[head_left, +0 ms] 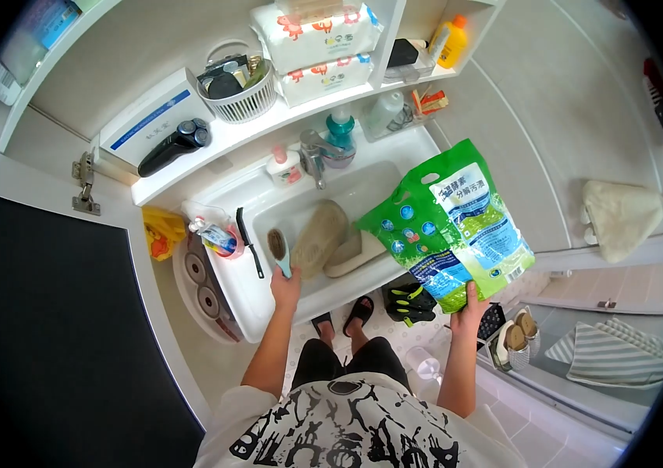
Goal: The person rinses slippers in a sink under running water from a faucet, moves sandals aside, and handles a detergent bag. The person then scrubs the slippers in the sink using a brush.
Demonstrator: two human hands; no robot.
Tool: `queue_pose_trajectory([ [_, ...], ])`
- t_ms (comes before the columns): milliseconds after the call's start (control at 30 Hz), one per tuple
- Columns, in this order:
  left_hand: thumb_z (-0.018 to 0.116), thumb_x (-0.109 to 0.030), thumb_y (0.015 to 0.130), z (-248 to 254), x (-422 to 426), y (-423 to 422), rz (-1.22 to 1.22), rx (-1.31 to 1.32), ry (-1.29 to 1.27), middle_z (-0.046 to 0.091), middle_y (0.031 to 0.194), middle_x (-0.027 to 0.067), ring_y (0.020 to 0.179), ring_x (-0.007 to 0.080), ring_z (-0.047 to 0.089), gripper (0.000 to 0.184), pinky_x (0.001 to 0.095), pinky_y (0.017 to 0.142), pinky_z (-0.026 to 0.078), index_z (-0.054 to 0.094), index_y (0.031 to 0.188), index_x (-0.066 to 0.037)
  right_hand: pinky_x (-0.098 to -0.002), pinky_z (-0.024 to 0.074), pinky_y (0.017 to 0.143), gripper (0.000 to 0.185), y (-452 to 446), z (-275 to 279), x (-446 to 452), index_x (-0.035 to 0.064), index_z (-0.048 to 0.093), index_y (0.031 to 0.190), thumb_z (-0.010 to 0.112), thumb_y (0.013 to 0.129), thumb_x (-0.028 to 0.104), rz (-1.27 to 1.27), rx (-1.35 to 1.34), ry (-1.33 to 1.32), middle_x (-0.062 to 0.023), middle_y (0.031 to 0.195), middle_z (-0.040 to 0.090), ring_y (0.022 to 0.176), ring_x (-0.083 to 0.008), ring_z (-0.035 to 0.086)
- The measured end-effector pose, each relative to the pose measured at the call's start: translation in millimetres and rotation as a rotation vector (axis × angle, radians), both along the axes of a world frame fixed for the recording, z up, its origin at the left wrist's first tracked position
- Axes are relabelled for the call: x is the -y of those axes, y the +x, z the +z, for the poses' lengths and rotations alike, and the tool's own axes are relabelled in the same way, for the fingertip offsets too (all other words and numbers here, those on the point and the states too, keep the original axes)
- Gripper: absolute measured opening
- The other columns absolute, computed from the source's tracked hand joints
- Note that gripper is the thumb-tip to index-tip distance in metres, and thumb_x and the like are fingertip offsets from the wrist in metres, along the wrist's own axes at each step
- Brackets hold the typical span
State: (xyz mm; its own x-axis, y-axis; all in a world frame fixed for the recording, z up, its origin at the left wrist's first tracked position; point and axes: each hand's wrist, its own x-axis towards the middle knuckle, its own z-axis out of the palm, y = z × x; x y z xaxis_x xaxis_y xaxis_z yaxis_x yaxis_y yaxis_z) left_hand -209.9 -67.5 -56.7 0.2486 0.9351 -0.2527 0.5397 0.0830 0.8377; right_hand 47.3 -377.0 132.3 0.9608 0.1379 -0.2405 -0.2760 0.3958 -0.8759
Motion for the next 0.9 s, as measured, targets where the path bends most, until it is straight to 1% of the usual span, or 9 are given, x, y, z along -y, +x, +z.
queue_pose_trajectory([
  [33, 0.076, -0.017, 0.089, 2.1, 0.4, 0.9, -0.003, 0.066, -0.147, 0.062, 0.094, 0.0048, 0.075, 0.0138, 0.06, 0.024, 0.0281, 0.063, 0.052, 0.06, 0.102, -0.004, -0.0413, 0.0483, 0.101, 0.064, -0.5, 0.5, 1.6, 0.0058, 0.037, 0.145, 0.071, 0.09, 0.003, -0.004, 0.004, 0.0, -0.0107, 0.134, 0.054, 0.119, -0.0256, 0.056],
  [133, 0.076, -0.013, 0.087, 25.0, 4.5, 11.7, 0.144, 0.29, -0.364, 0.065, 0.093, 0.0073, 0.08, 0.0176, 0.067, 0.024, 0.0341, 0.065, 0.059, 0.059, 0.102, -0.004, -0.0413, 0.0483, 0.1, 0.061, -0.6, 5.4, 1.4, 0.0053, 0.039, 0.143, 0.07, 0.09, 0.001, -0.018, -0.016, -0.034, -0.0107, 0.132, 0.056, 0.117, -0.0253, 0.057],
  [233, 0.073, -0.009, 0.09, 29.9, 3.2, 12.4, 0.161, 0.408, -0.438, 0.065, 0.095, 0.0041, 0.081, 0.0157, 0.068, 0.025, 0.033, 0.063, 0.063, 0.057, 0.109, -0.005, -0.0392, 0.0477, 0.1, 0.061, -3.3, 3.8, -3.5, 0.0031, 0.041, 0.141, 0.071, 0.088, -0.003, -0.008, 0.006, -0.106, -0.0107, 0.129, 0.057, 0.115, -0.0238, 0.058],
  [367, 0.07, -0.008, 0.093, 37.8, 4.3, 7.2, 0.111, 0.485, -0.451, 0.065, 0.098, 0.0043, 0.082, 0.0176, 0.069, 0.024, 0.0347, 0.064, 0.063, 0.056, 0.112, -0.005, -0.0344, 0.0462, 0.099, 0.065, -11.5, 2.7, -21.3, -0.0002, 0.043, 0.138, 0.076, 0.082, -0.006, 0.026, 0.133, -0.282, -0.0116, 0.128, 0.056, 0.114, -0.0211, 0.057],
  [567, 0.069, -0.006, 0.093, 44.5, 8.2, -1.3, 0.131, 0.592, -0.515, 0.065, 0.104, 0.0041, 0.088, 0.0199, 0.07, 0.028, 0.0369, 0.069, 0.063, 0.055, 0.117, -0.006, -0.0345, 0.0481, 0.096, 0.067, -18.3, 41.0, -49.4, -0.0011, 0.044, 0.135, 0.081, 0.08, 0.0, 0.221, 0.373, -0.541, -0.0127, 0.124, 0.059, 0.11, -0.0206, 0.059],
  [667, 0.069, -0.006, 0.093, 40.6, 7.7, -4.4, 0.14, 0.606, -0.545, 0.065, 0.105, 0.0044, 0.09, 0.0207, 0.07, 0.03, 0.0381, 0.07, 0.064, 0.055, 0.12, -0.007, -0.0345, 0.0493, 0.094, 0.068, -24.2, 41.3, -62.6, -0.0014, 0.045, 0.134, 0.083, 0.079, 0.004, 0.294, 0.492, -0.562, -0.013, 0.122, 0.06, 0.108, -0.0206, 0.06],
  [800, 0.07, -0.007, 0.093, 38.7, 11.9, -6.0, 0.163, 0.638, -0.571, 0.065, 0.106, 0.0045, 0.091, 0.0211, 0.07, 0.028, 0.0385, 0.071, 0.063, 0.055, 0.117, -0.007, -0.0359, 0.05, 0.091, 0.06, -33.0, 17.8, -84.7, -0.0007, 0.052, 0.128, 0.082, 0.077, 0.007, 0.376, 0.585, -0.66, -0.0141, 0.114, 0.064, 0.106, -0.0228, 0.063],
  [833, 0.07, -0.007, 0.093, 39.3, 11.9, -6.8, 0.172, 0.645, -0.575, 0.065, 0.106, 0.0046, 0.091, 0.0211, 0.07, 0.027, 0.0384, 0.07, 0.063, 0.056, 0.116, -0.006, -0.0366, 0.051, 0.089, 0.055, -40.8, 31.7, -97.9, -0.0008, 0.054, 0.125, 0.08, 0.077, 0.008, 0.378, 0.66, -0.719, -0.0154, 0.109, 0.067, 0.102, -0.0236, 0.065],
  [900, 0.07, -0.007, 0.093, 39.9, 10.3, -10.7, 0.178, 0.637, -0.593, 0.066, 0.106, 0.0049, 0.091, 0.0216, 0.07, 0.025, 0.0384, 0.071, 0.063, 0.057, 0.114, -0.006, -0.0367, 0.0518, 0.088, 0.055, -44.8, 24.9, -111.6, -0.0004, 0.054, 0.125, 0.08, 0.078, 0.008, 0.4, 0.638, -0.705, -0.016, 0.108, 0.069, 0.1, -0.0233, 0.066],
])
